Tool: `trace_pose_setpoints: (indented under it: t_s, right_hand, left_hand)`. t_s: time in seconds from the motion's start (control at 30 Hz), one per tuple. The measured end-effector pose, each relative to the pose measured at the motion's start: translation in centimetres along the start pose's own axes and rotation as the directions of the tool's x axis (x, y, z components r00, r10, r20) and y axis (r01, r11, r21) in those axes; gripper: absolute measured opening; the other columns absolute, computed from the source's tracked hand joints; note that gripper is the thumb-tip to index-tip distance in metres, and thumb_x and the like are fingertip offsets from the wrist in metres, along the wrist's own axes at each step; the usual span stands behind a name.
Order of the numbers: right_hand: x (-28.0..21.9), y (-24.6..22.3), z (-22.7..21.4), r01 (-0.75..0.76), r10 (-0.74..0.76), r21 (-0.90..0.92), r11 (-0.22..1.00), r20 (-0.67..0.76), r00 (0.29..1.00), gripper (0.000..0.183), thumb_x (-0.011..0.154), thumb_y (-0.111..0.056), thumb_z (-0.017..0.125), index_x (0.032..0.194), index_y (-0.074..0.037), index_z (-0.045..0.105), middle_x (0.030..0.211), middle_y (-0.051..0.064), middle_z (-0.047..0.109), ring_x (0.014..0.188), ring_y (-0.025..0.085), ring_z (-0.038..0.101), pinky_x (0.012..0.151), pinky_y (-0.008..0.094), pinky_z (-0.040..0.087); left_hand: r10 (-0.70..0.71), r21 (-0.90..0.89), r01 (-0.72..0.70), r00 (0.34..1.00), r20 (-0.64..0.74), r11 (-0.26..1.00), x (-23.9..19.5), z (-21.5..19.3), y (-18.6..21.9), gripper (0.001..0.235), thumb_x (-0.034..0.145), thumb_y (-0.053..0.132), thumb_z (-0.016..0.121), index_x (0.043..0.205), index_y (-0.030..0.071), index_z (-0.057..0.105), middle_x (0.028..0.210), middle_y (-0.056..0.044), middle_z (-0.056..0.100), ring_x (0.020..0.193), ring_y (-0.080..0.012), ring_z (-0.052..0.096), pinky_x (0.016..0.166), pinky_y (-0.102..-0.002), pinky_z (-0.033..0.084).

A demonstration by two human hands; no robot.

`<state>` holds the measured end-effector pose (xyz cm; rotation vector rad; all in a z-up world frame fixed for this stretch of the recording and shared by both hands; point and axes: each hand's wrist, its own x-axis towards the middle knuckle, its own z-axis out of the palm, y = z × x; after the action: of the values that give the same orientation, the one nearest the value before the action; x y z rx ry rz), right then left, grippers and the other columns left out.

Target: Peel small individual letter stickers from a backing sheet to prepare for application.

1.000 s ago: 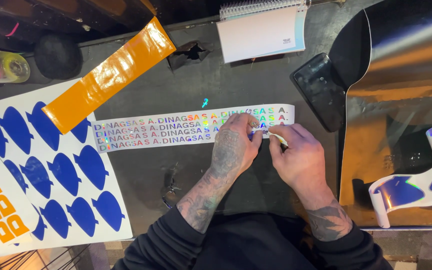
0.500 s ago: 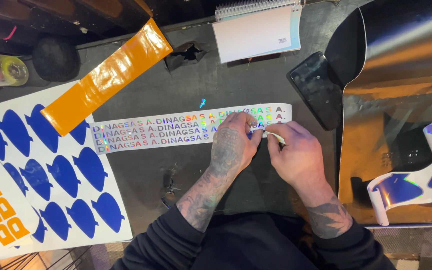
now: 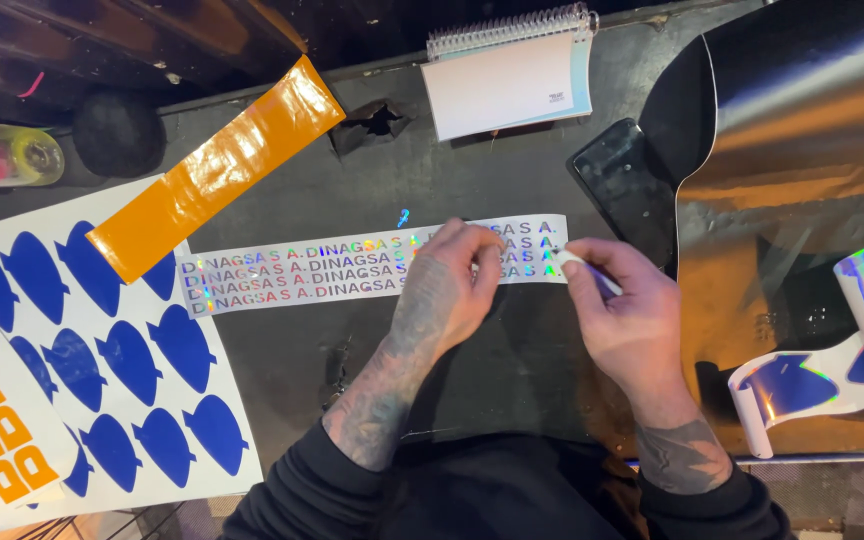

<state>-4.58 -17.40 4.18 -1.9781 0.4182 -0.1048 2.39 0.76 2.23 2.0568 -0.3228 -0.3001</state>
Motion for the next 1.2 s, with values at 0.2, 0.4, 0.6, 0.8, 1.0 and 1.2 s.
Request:
trace_pose_setpoints:
  t_s: [0.2, 0.4, 0.6, 0.8, 1.0, 1.2]
  right_hand:
    - [0.4, -1.4, 0.1, 0.215, -0.229, -0.164, 0.963, -0.077, 0.970, 0.019, 0.097, -0.008, 0.075, 0.114, 0.001, 0.072, 0.103, 0.012, 0.076, 0.091, 0.017, 0.075, 0.079, 0.028, 0.057]
    - [1.0, 0.2, 1.6, 0.137, -0.172, -0.238, 0.962, -0.131, 0.976, 0.020, 0.094, -0.010, 0.076, 0.111, -0.002, 0.074, 0.104, 0.013, 0.077, 0.091, 0.022, 0.077, 0.079, 0.031, 0.059]
    - [2.6, 3.0, 1.9, 0.124, -0.166, -0.324, 0.938, -0.106, 0.980, 0.016, 0.092, -0.013, 0.076, 0.107, -0.007, 0.077, 0.101, 0.011, 0.076, 0.089, 0.028, 0.075, 0.076, 0.035, 0.059]
    - [3.0, 2.4, 1.7, 0.113, -0.144, -0.336, 0.935, -0.070, 0.987, 0.017, 0.090, -0.013, 0.077, 0.106, -0.008, 0.077, 0.095, 0.011, 0.074, 0.079, 0.026, 0.074, 0.068, 0.034, 0.058]
    - [3.2, 2.0, 1.8, 0.075, -0.098, -0.328, 0.942, -0.056, 0.994, 0.016, 0.090, -0.011, 0.076, 0.106, -0.008, 0.077, 0.089, 0.010, 0.071, 0.070, 0.025, 0.072, 0.063, 0.033, 0.056]
    - [3.4, 1.9, 1.8, 0.128, -0.156, -0.327, 0.936, -0.059, 0.986, 0.018, 0.088, -0.010, 0.077, 0.105, -0.008, 0.077, 0.091, 0.011, 0.072, 0.074, 0.028, 0.072, 0.066, 0.036, 0.057]
  left_hand:
    - [-0.078, -0.050, 0.076, 0.996, -0.042, 0.996, 1.8, 1.7, 0.1, 0.012, 0.092, 0.015, 0.067, 0.096, 0.004, 0.068, 0.087, -0.011, 0.068, 0.080, -0.0275, 0.070, 0.073, -0.039, 0.054]
    - [-0.212, 0.029, 0.212, 0.977, -0.013, 0.977, 3.3, 3.8, 0.1, 0.022, 0.085, 0.026, 0.076, 0.090, 0.006, 0.069, 0.068, -0.009, 0.069, 0.068, -0.0293, 0.072, 0.064, -0.042, 0.055]
    - [-0.272, 0.071, 0.271, 0.962, 0.004, 0.960, 3.9, 4.1, -0.1, 0.025, 0.080, 0.028, 0.079, 0.086, 0.005, 0.069, 0.067, -0.009, 0.070, 0.065, -0.0271, 0.073, 0.063, -0.039, 0.056]
    - [-0.303, 0.081, 0.301, 0.953, 0.002, 0.950, 4.4, 4.2, 0.0, 0.025, 0.078, 0.028, 0.080, 0.083, 0.005, 0.070, 0.066, -0.008, 0.070, 0.063, -0.0252, 0.073, 0.061, -0.038, 0.056]
    - [-0.312, 0.087, 0.310, 0.950, 0.018, 0.947, 4.7, 4.1, 0.4, 0.027, 0.079, 0.029, 0.079, 0.084, 0.005, 0.070, 0.065, -0.007, 0.070, 0.062, -0.0240, 0.073, 0.060, -0.038, 0.056]
    - [-0.311, 0.101, 0.310, 0.950, -0.006, 0.945, 4.8, 4.4, 0.2, 0.028, 0.079, 0.032, 0.079, 0.084, 0.005, 0.072, 0.064, -0.008, 0.071, 0.061, -0.0236, 0.072, 0.060, -0.038, 0.056]
